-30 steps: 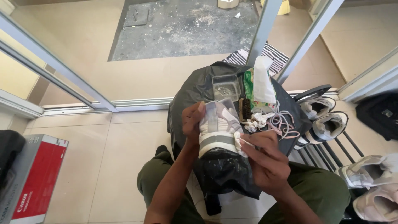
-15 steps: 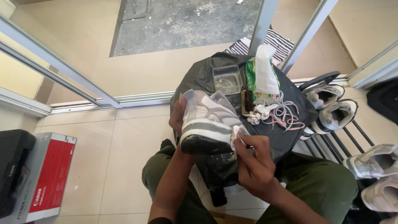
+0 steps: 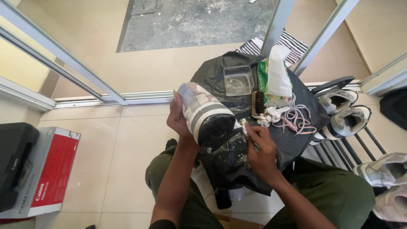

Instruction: The person scrubs a white sneaker with a green brush, repeatedly dipping the brush into a small container of liquid. They wipe the shoe with a white cloth and continue scrubbing different sections of the upper and sole.

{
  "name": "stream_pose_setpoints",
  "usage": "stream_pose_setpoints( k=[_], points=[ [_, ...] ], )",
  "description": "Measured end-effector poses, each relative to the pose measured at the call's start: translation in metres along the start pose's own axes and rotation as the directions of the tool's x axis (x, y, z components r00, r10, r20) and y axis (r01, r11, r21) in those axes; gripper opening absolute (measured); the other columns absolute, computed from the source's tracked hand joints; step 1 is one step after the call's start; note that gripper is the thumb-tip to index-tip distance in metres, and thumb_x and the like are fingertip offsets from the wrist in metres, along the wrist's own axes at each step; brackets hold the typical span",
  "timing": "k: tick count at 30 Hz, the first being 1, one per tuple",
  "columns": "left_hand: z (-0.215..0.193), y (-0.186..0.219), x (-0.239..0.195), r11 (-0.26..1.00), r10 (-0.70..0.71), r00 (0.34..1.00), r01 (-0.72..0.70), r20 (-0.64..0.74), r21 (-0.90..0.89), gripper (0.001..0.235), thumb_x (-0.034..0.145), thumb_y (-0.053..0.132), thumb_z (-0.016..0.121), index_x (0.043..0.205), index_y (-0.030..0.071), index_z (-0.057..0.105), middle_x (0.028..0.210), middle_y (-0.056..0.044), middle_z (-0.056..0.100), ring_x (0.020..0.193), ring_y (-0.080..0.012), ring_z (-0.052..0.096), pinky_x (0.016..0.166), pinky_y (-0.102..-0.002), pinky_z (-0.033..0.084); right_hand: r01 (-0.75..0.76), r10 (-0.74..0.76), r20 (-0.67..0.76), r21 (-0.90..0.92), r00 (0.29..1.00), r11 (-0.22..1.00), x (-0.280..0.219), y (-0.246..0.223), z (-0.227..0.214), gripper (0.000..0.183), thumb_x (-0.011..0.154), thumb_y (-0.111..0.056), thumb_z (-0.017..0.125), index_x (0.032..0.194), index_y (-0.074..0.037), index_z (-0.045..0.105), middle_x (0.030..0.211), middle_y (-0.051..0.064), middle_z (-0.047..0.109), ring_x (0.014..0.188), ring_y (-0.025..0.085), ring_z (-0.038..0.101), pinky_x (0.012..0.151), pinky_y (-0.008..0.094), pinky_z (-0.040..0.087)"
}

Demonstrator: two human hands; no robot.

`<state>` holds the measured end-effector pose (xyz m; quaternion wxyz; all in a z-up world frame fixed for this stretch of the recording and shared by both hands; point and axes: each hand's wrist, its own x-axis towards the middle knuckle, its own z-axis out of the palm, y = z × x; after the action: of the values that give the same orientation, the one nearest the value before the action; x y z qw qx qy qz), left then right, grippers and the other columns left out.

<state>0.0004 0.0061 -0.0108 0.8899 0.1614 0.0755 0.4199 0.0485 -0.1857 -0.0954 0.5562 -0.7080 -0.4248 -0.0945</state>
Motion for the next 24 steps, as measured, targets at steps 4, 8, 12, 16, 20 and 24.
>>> stream_pose_setpoints(
  k=[4,8,12,16,20,24],
  points=[
    [-0.131,-0.002,0.06,0.996,-0.013,0.999,0.016,-0.031,0.085,0.034,0.101,0.035,0.053,0.097,0.006,0.071,0.097,-0.018,0.073,0.104,-0.0297,0.071,0.115,-0.036,0.036,-0.16,0.164,-0.046,0.081,0.985,0.984,0.007,0.001,-0.014,0.043,0.097,0.015,0.059,0.138,0.003,0.062,0.105,0.02,0.066,0.097,0.042,0.067,0.071,0.05,0.055],
    [-0.06,0.0,0.028,0.99,0.099,0.994,-0.104,0.056,0.093,0.032,0.099,0.024,0.058,0.077,0.002,0.068,0.076,-0.028,0.069,0.073,-0.0244,0.067,0.099,-0.046,0.047,-0.178,0.186,-0.1,0.09,0.977,0.98,0.026,-0.012,-0.033,0.037,0.097,0.013,0.063,0.132,0.002,0.068,0.107,0.022,0.067,0.095,0.038,0.069,0.074,0.047,0.054],
    [-0.056,0.004,0.031,0.993,0.084,0.908,-0.112,0.41,0.045,0.029,0.096,0.014,0.053,0.074,-0.004,0.062,0.064,-0.024,0.061,0.056,-0.0207,0.058,0.076,-0.035,0.047,-0.369,0.382,-0.011,0.237,0.924,0.899,0.023,0.037,-0.047,0.028,0.09,0.007,0.074,0.118,0.001,0.075,0.107,0.02,0.072,0.091,0.022,0.066,0.076,0.038,0.054],
    [-0.055,0.007,0.03,0.995,0.068,0.779,-0.098,0.623,0.013,0.028,0.094,0.006,0.05,0.072,-0.008,0.058,0.055,-0.021,0.056,0.044,-0.0179,0.051,0.06,-0.027,0.048,-0.448,0.444,0.058,0.084,0.894,0.89,0.017,0.086,-0.055,0.029,0.086,0.002,0.079,0.113,-0.009,0.08,0.103,0.014,0.075,0.088,0.022,0.071,0.07,0.032,0.054],
    [-0.035,0.01,0.017,0.955,-0.073,0.666,-0.169,0.743,0.245,0.029,0.085,0.01,0.058,0.057,0.004,0.052,0.04,-0.005,0.039,0.031,-0.0061,0.028,0.032,-0.023,0.027,-0.555,0.554,0.107,-0.025,0.825,0.831,0.011,0.102,-0.058,0.03,0.084,0.004,0.077,0.111,-0.006,0.081,0.093,0.018,0.073,0.084,0.024,0.07,0.072,0.035,0.056],
    [-0.023,0.014,0.011,0.895,-0.137,0.619,-0.258,0.774,0.365,0.03,0.081,0.007,0.064,0.054,0.002,0.054,0.037,-0.002,0.037,0.033,-0.0033,0.027,0.029,-0.023,0.028,-0.581,0.583,0.124,-0.053,0.803,0.812,0.012,0.1,-0.063,0.028,0.083,0.003,0.078,0.109,-0.004,0.081,0.093,0.02,0.072,0.084,0.027,0.071,0.073,0.038,0.056]
  ],
)
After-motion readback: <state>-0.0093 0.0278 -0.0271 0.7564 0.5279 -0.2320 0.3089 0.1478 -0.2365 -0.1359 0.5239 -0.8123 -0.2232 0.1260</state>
